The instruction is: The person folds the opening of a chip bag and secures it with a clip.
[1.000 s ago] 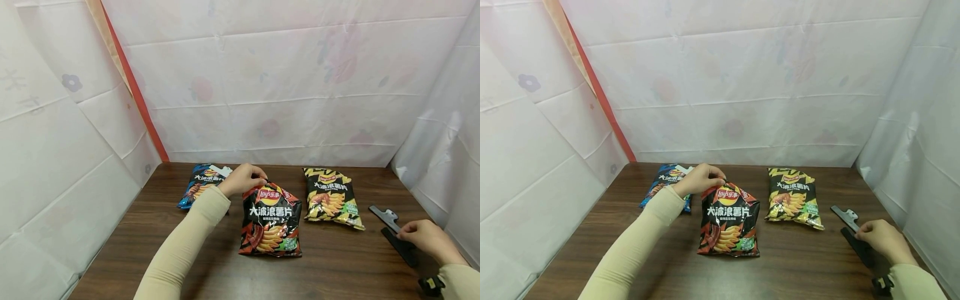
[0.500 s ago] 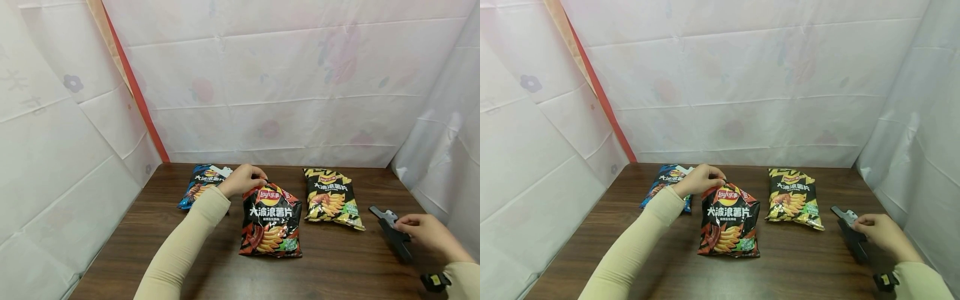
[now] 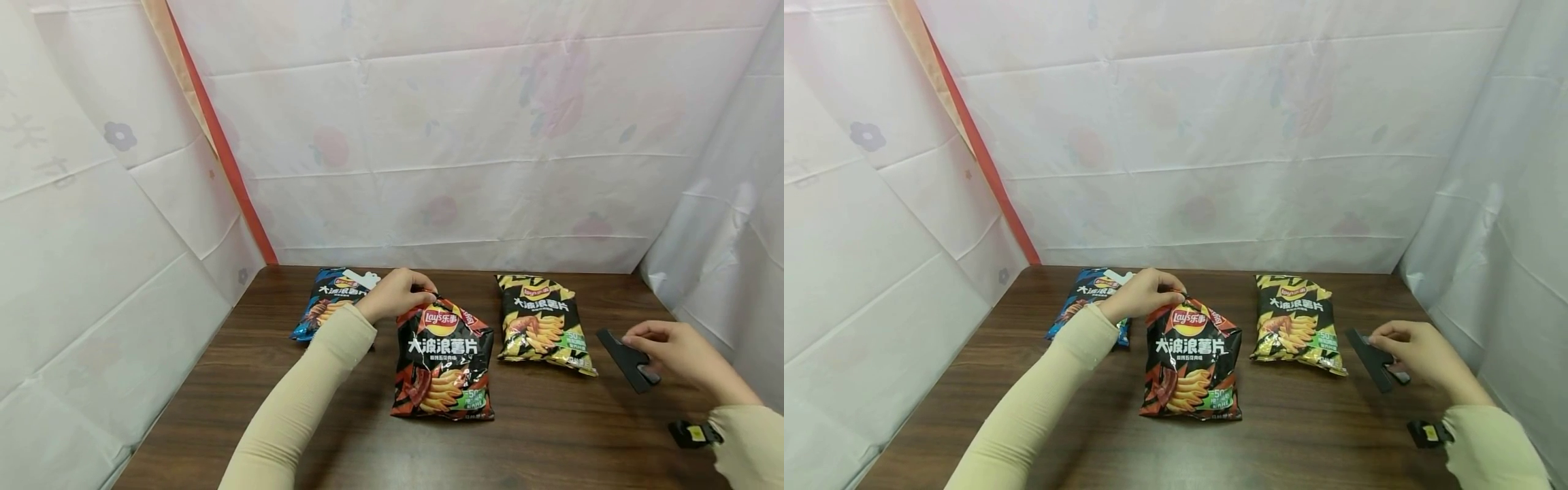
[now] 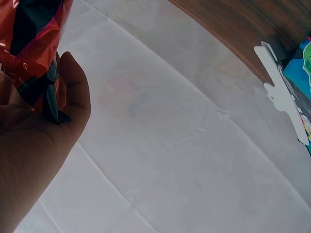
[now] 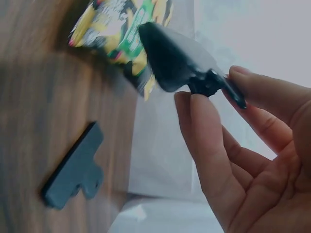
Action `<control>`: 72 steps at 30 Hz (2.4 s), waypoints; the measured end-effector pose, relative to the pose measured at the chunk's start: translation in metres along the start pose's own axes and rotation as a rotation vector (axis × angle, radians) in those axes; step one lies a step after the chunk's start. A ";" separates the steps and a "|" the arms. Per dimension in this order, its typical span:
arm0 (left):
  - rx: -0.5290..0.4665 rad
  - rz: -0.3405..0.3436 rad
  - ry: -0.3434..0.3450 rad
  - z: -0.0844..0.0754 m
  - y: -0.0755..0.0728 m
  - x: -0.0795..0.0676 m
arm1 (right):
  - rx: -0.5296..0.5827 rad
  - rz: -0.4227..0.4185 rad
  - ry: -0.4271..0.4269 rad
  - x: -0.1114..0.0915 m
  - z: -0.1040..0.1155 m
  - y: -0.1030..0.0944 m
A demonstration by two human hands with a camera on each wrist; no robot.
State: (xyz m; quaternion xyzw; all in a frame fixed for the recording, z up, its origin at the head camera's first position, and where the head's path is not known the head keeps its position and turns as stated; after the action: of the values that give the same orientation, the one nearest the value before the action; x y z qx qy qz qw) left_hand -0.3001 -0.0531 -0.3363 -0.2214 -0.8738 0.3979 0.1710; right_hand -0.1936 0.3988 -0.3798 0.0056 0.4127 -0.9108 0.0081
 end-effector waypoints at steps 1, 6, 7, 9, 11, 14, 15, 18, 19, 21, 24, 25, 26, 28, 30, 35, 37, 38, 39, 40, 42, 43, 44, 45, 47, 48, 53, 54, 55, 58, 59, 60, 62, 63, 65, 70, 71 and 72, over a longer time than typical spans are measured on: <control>-0.003 0.002 -0.001 0.000 0.000 0.000 | 0.007 -0.003 -0.006 0.002 0.004 0.000; -0.010 0.008 0.001 0.000 0.000 0.000 | 0.060 -0.021 -0.037 0.011 0.021 0.003; -0.012 0.009 0.002 0.000 0.000 0.000 | 0.078 -0.025 -0.042 0.012 0.025 0.004; -0.014 0.009 0.005 0.000 0.001 -0.001 | 0.088 -0.036 -0.062 0.015 0.031 0.005; -0.012 0.007 0.009 0.000 0.001 -0.001 | 0.086 -0.051 -0.076 0.017 0.037 0.005; -0.010 0.006 0.017 0.000 0.001 -0.001 | 0.098 -0.062 -0.084 0.020 0.047 0.006; -0.009 0.005 0.019 0.000 0.002 -0.001 | 0.105 -0.063 -0.088 0.021 0.050 0.007; -0.007 0.003 0.024 0.001 0.001 0.000 | 0.149 -0.058 -0.075 0.024 0.058 0.009; -0.006 0.003 0.024 0.001 0.001 0.000 | 0.168 -0.052 -0.078 0.026 0.060 0.010; -0.005 0.004 0.025 0.001 0.001 0.000 | 0.200 -0.051 -0.080 0.029 0.064 0.012; -0.003 0.006 0.020 0.000 0.001 0.000 | 0.211 -0.052 -0.107 0.033 0.070 0.015; -0.004 0.007 0.018 0.000 0.001 0.000 | 0.209 -0.054 -0.123 0.035 0.073 0.016; -0.003 0.007 0.016 0.000 0.001 -0.001 | 0.205 -0.057 -0.135 0.036 0.075 0.017; -0.002 0.007 0.011 0.000 0.001 -0.001 | 0.198 -0.060 -0.158 0.038 0.080 0.019; -0.003 0.006 0.008 0.000 0.001 -0.001 | 0.201 -0.059 -0.171 0.040 0.086 0.020; -0.008 0.007 0.016 0.000 0.001 0.000 | 0.200 -0.039 -0.173 0.045 0.100 0.023; -0.012 0.009 0.021 0.000 0.001 -0.001 | 0.194 -0.029 -0.167 0.047 0.105 0.025; -0.013 0.011 0.023 0.000 0.001 -0.001 | 0.190 -0.025 -0.163 0.048 0.107 0.025; -0.014 0.011 0.024 0.000 0.001 -0.001 | 0.189 -0.016 -0.162 0.049 0.110 0.025; -0.015 0.013 0.025 0.000 0.001 -0.001 | 0.181 -0.010 -0.164 0.050 0.113 0.026; -0.012 0.013 0.024 0.000 0.001 -0.001 | 0.172 0.008 -0.168 0.052 0.118 0.027; -0.008 0.012 0.023 0.000 0.001 -0.001 | 0.165 0.015 -0.170 0.053 0.120 0.027; -0.006 0.011 0.022 0.000 0.001 -0.001 | 0.164 0.025 -0.172 0.055 0.123 0.027; -0.003 0.009 0.022 0.000 0.001 -0.001 | 0.166 0.035 -0.173 0.056 0.125 0.028; -0.002 0.008 0.020 0.000 0.001 -0.001 | 0.173 0.050 -0.169 0.059 0.130 0.029; -0.002 0.008 0.019 0.000 0.001 -0.001 | 0.180 0.055 -0.166 0.060 0.132 0.030; -0.004 0.009 0.020 0.000 0.000 -0.002 | 0.183 0.062 -0.173 0.067 0.144 0.035; -0.003 0.008 0.020 0.000 0.000 -0.002 | 0.175 0.062 -0.179 0.068 0.146 0.036; -0.001 0.008 0.021 0.000 0.000 -0.002 | 0.164 0.062 -0.185 0.069 0.148 0.037; 0.000 0.007 0.020 0.000 0.000 -0.002 | 0.134 0.068 -0.200 0.072 0.154 0.041; -0.001 0.008 0.020 0.000 0.000 -0.002 | 0.136 0.076 -0.205 0.073 0.156 0.042; -0.002 0.006 0.019 0.000 0.000 -0.002 | 0.137 0.084 -0.206 0.074 0.158 0.044; -0.002 0.003 0.021 0.000 0.000 -0.002 | 0.134 0.094 -0.212 0.076 0.161 0.047; -0.001 0.002 0.022 0.000 0.000 -0.001 | 0.130 0.099 -0.218 0.077 0.163 0.049; -0.001 0.004 0.024 0.000 0.001 -0.002 | 0.125 0.112 -0.230 0.079 0.166 0.052; -0.003 0.011 0.026 -0.001 0.001 -0.002 | 0.096 0.145 -0.267 0.081 0.174 0.060; -0.003 0.009 0.028 -0.002 0.001 -0.003 | 0.093 0.152 -0.272 0.081 0.175 0.062; -0.003 0.007 0.027 -0.002 0.001 -0.003 | 0.088 0.157 -0.277 0.081 0.176 0.063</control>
State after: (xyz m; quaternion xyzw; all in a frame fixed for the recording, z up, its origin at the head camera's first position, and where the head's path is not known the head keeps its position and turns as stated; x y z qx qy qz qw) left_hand -0.2968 -0.0529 -0.3361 -0.2299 -0.8713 0.3940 0.1809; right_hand -0.2738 0.2239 -0.3124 -0.0873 0.3656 -0.9166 0.1359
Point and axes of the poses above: each hand's wrist, its own x-axis towards the middle knuckle, its own y-axis out of the palm, z = x × y, the point moved 1 cm from there along x, towards the middle knuckle, and after that the axes turned 4 degrees about -z, right-handed, at the moved point
